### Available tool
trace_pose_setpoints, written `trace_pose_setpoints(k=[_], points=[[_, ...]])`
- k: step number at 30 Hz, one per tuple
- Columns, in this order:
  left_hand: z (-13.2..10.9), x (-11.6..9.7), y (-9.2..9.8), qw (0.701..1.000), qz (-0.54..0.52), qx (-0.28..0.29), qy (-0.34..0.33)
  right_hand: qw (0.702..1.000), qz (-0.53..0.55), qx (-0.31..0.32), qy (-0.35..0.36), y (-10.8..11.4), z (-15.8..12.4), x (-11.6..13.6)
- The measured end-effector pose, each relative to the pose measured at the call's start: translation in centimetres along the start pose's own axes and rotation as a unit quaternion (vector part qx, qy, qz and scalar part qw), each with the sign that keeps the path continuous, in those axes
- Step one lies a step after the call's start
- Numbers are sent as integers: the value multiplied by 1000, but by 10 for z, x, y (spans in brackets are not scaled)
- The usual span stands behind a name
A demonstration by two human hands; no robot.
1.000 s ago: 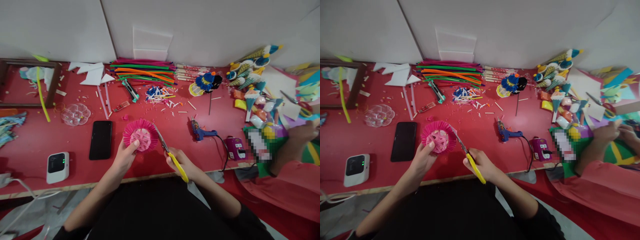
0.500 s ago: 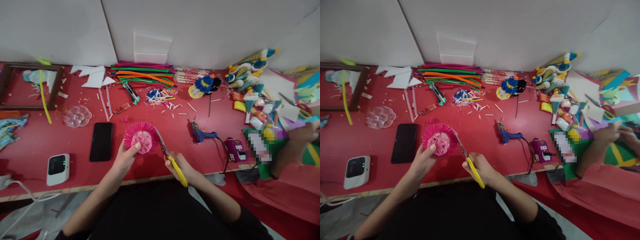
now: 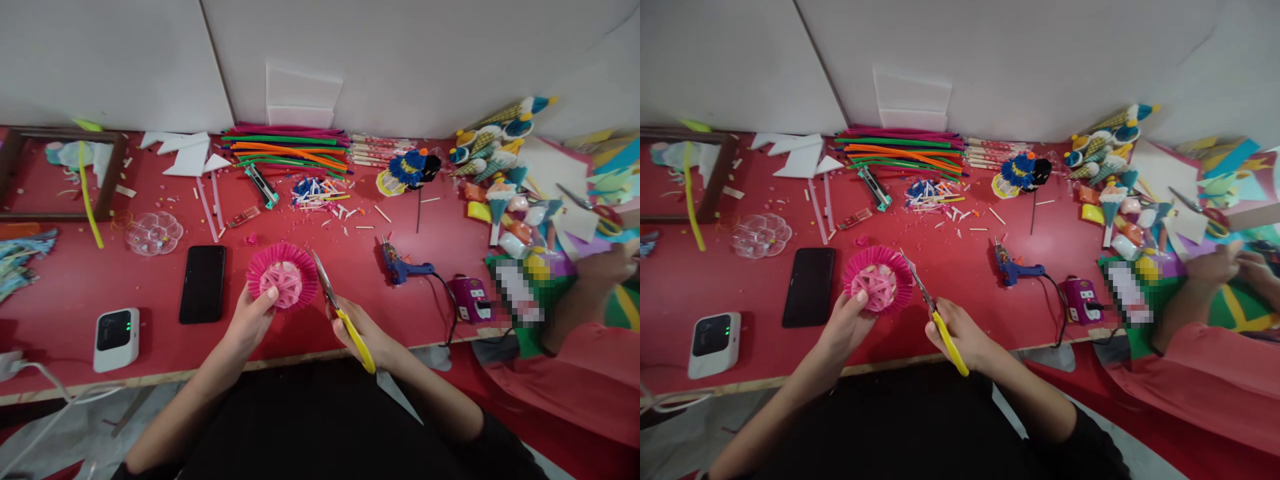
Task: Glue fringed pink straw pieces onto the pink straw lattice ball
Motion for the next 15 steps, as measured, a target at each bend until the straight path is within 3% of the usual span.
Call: trace_pose_setpoints(k=[15], points=[[-2,6,3,999,32,6,4,999,15,-2,-29,0,2,-5]])
Point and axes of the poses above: each hand's wrist, its own z-axis towards the middle knuckle, its own y-axis out of the back of the hand, x = y × z, the point moved 9 cm from there along z, towards the middle knuckle, and after that the axes turned 5 degrees about -y, right-handed, at the moved point
